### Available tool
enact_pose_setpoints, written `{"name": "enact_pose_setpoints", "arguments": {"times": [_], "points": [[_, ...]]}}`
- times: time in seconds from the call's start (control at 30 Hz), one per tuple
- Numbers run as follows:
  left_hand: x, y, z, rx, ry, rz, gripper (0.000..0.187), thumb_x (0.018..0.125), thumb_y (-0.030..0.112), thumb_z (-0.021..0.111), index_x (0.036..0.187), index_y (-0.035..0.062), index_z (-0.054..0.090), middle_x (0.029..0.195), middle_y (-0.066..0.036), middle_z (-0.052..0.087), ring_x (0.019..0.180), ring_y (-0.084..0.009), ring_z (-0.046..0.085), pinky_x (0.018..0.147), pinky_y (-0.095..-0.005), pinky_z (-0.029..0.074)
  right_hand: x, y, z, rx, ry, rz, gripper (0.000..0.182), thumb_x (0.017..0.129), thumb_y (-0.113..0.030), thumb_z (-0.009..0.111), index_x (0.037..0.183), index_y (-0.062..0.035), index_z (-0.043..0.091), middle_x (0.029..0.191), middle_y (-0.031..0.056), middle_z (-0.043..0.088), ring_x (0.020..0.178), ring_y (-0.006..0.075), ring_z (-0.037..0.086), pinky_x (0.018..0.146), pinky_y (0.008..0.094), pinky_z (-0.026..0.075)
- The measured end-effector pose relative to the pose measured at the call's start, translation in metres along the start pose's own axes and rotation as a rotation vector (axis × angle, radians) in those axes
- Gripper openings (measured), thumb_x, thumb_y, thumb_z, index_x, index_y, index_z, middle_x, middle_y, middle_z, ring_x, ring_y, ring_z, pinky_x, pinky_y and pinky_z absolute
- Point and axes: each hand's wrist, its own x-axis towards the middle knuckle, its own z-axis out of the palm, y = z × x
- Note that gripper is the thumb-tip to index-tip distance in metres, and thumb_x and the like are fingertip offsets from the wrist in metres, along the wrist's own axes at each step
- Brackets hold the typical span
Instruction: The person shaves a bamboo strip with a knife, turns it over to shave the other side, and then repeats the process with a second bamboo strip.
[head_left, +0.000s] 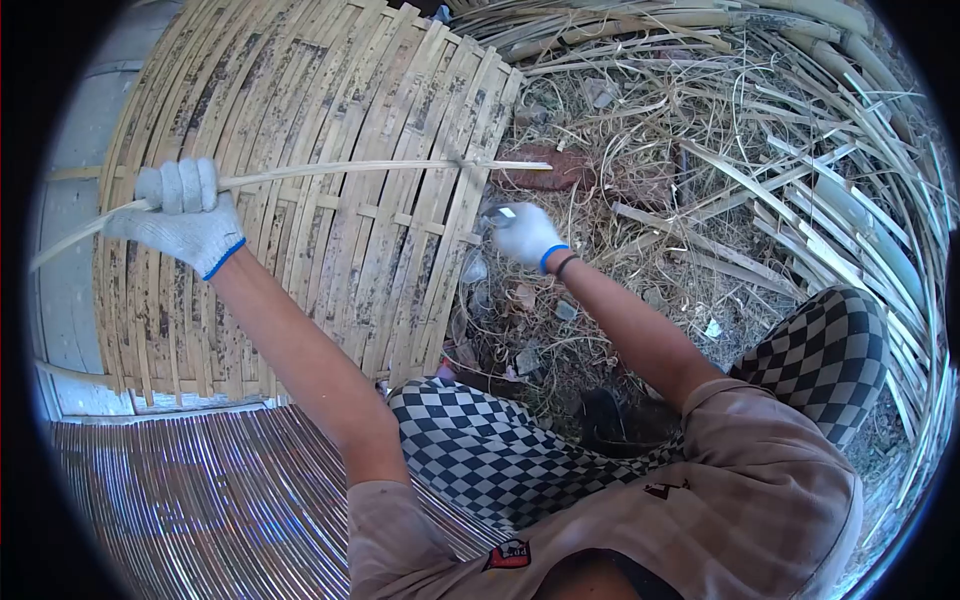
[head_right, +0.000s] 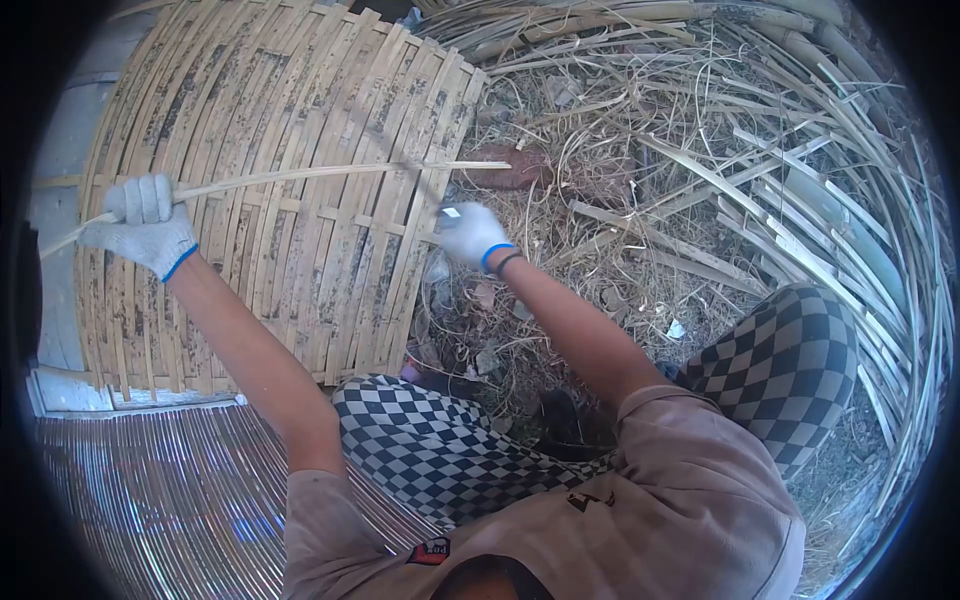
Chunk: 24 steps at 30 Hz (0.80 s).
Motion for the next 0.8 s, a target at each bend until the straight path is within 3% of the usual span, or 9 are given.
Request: {"name": "enact_pose_setpoints", "arguments": {"times": [0.03,0.1,0.17,0.23,0.3,0.4,0.57,0.67,0.8], "points": [[0.001,-0.002,-0.013,-0.031,-0.029,0.004,0.076,0.086,0.091,0.029,0.057,0.0214,0.025,0.047,0.006,0.018,0.04,-0.0097,0.012,0.039,-0.0273,0.01,0.026,0.05,0.002,0.014,-0.114,0.376,0.04,0.094,-0.035,0.059,0.112,-0.0016,0.071,0.092,0.0215,0.074,0.088,0.0358,0.074,0.075,0.0443,0.058],[0.0,-0.005,-0.027,-0.054,-0.075,-0.005,0.075,0.085,0.091,0.034,0.057,0.0215,0.026,0.046,0.006,0.02,0.039,-0.0089,0.014,0.037,-0.0268,0.01,0.033,0.088,0.0,-0.715,-0.133,-0.069,0.042,0.099,-0.033,0.05,0.108,0.004,0.067,0.09,0.0249,0.073,0.088,0.0411,0.072,0.078,0.051,0.058],[0.003,-0.004,-0.034,-0.096,-0.103,0.0,0.076,0.084,0.092,0.033,0.057,0.0215,0.026,0.046,0.006,0.02,0.039,-0.0089,0.014,0.037,-0.0264,0.01,0.029,0.085,0.014,-0.412,-0.046,0.057,0.041,0.099,-0.032,0.049,0.109,0.0035,0.067,0.092,0.0263,0.072,0.091,0.042,0.072,0.082,0.0519,0.057],[0.003,-0.006,-0.031,-0.047,-0.022,0.025,0.076,0.083,0.093,0.034,0.057,0.0209,0.027,0.047,0.006,0.019,0.039,-0.0093,0.014,0.038,-0.0267,0.011,0.023,0.055,0.014,-0.638,-0.001,-0.271,0.035,0.1,-0.028,0.047,0.11,-0.0011,0.068,0.097,0.0284,0.071,0.095,0.0421,0.07,0.086,0.05,0.056],[0.007,-0.005,-0.022,-0.118,-0.018,0.021,0.077,0.083,0.092,0.035,0.058,0.0204,0.027,0.047,0.006,0.019,0.039,-0.0095,0.012,0.038,-0.0272,0.011,0.002,-0.011,0.008,-0.002,-0.02,0.043,0.034,0.091,-0.023,0.056,0.116,-0.0044,0.07,0.091,0.0268,0.072,0.09,0.043,0.071,0.081,0.0474,0.054],[0.012,-0.009,-0.02,-0.129,-0.062,0.021,0.071,0.093,0.083,0.031,0.06,0.0195,0.028,0.05,0.005,0.02,0.044,-0.01,0.013,0.04,-0.0271,0.014,-0.008,-0.055,-0.007,-0.039,-0.141,-0.138,0.034,0.087,-0.021,0.06,0.115,-0.0044,0.068,0.086,0.0259,0.071,0.083,0.0427,0.071,0.076,0.0486,0.056],[0.023,-0.023,-0.004,-0.047,0.043,0.042,0.061,0.107,0.06,0.029,0.062,0.0192,0.031,0.054,0.005,0.022,0.049,-0.0108,0.016,0.044,-0.0265,0.018,-0.002,-0.048,0.002,-0.149,0.248,-0.263,0.026,0.087,-0.025,0.063,0.104,-0.005,0.058,0.079,0.0224,0.069,0.079,0.0439,0.069,0.072,0.0527,0.055],[0.022,-0.023,0.005,-0.02,-0.056,0.034,0.044,0.102,0.031,0.042,0.062,0.0184,0.03,0.055,0.004,0.025,0.047,-0.0115,0.018,0.043,-0.028,0.018,-0.007,-0.061,0.0,-0.104,0.234,-0.285,0.025,0.088,-0.027,0.064,0.1,-0.0062,0.056,0.078,0.0217,0.068,0.079,0.0446,0.069,0.071,0.0532,0.054],[0.012,-0.027,0.03,0.001,0.002,0.12,0.052,0.108,0.046,0.034,0.064,0.0185,0.033,0.054,0.005,0.023,0.048,-0.0109,0.015,0.042,-0.027,0.017,-0.013,-0.086,-0.007,-0.061,0.129,-0.268,0.02,0.087,-0.022,0.063,0.099,-0.0072,0.058,0.079,0.0202,0.068,0.08,0.044,0.068,0.073,0.0516,0.054]]}}
